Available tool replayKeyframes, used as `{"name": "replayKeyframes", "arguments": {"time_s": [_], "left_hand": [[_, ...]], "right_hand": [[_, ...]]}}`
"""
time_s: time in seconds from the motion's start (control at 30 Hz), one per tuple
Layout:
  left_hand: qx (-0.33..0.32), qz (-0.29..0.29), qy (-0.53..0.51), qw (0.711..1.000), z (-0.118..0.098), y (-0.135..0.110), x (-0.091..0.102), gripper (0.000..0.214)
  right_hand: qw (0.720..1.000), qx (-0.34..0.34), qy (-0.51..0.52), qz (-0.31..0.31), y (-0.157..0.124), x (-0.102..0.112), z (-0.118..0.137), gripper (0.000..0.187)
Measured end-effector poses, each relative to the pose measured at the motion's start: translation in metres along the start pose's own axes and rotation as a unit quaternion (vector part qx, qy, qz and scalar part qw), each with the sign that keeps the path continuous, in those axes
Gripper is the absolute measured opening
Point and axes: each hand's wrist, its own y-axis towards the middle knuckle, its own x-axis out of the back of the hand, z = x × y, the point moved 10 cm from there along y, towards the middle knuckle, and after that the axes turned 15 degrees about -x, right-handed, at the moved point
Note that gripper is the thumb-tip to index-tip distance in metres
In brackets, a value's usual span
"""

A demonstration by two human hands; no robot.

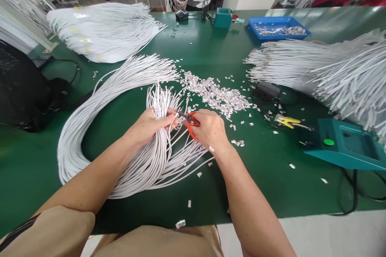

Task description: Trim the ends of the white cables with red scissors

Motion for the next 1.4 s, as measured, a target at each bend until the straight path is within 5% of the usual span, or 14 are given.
{"name": "replayKeyframes", "arguments": {"time_s": [0.17, 0.33, 0.6, 0.73, 0.9, 1.1, 1.4], "left_hand": [[0.008, 0.009, -0.019, 1.0, 0.002, 0.0, -0.002, 0.02], [-0.01, 0.044, 0.003, 0.999, -0.003, 0.0, -0.01, 0.02], [-0.024, 0.122, 0.011, 0.992, -0.008, -0.002, -0.027, 0.019], [-0.004, 0.1, 0.012, 0.995, -0.004, -0.002, -0.025, 0.018], [-0.003, 0.03, 0.082, 0.996, -0.002, -0.002, -0.015, 0.017], [-0.019, 0.039, 0.079, 0.996, -0.005, -0.003, -0.015, 0.018], [-0.011, 0.075, 0.058, 0.995, -0.007, -0.004, -0.021, 0.02]], "right_hand": [[0.989, -0.018, 0.14, 0.044, 0.004, 0.004, -0.004, 0.03], [0.905, -0.098, 0.41, 0.057, 0.006, 0.013, -0.01, 0.01], [0.811, -0.166, 0.538, 0.157, 0.002, -0.009, -0.009, 0.01], [0.81, -0.175, 0.538, 0.157, 0.001, -0.013, -0.009, 0.016], [0.843, -0.211, 0.489, 0.074, -0.002, -0.015, -0.011, 0.016], [0.779, -0.2, 0.567, 0.179, -0.001, -0.025, -0.007, 0.015], [0.78, -0.204, 0.563, 0.182, 0.001, -0.028, -0.014, 0.012]]}}
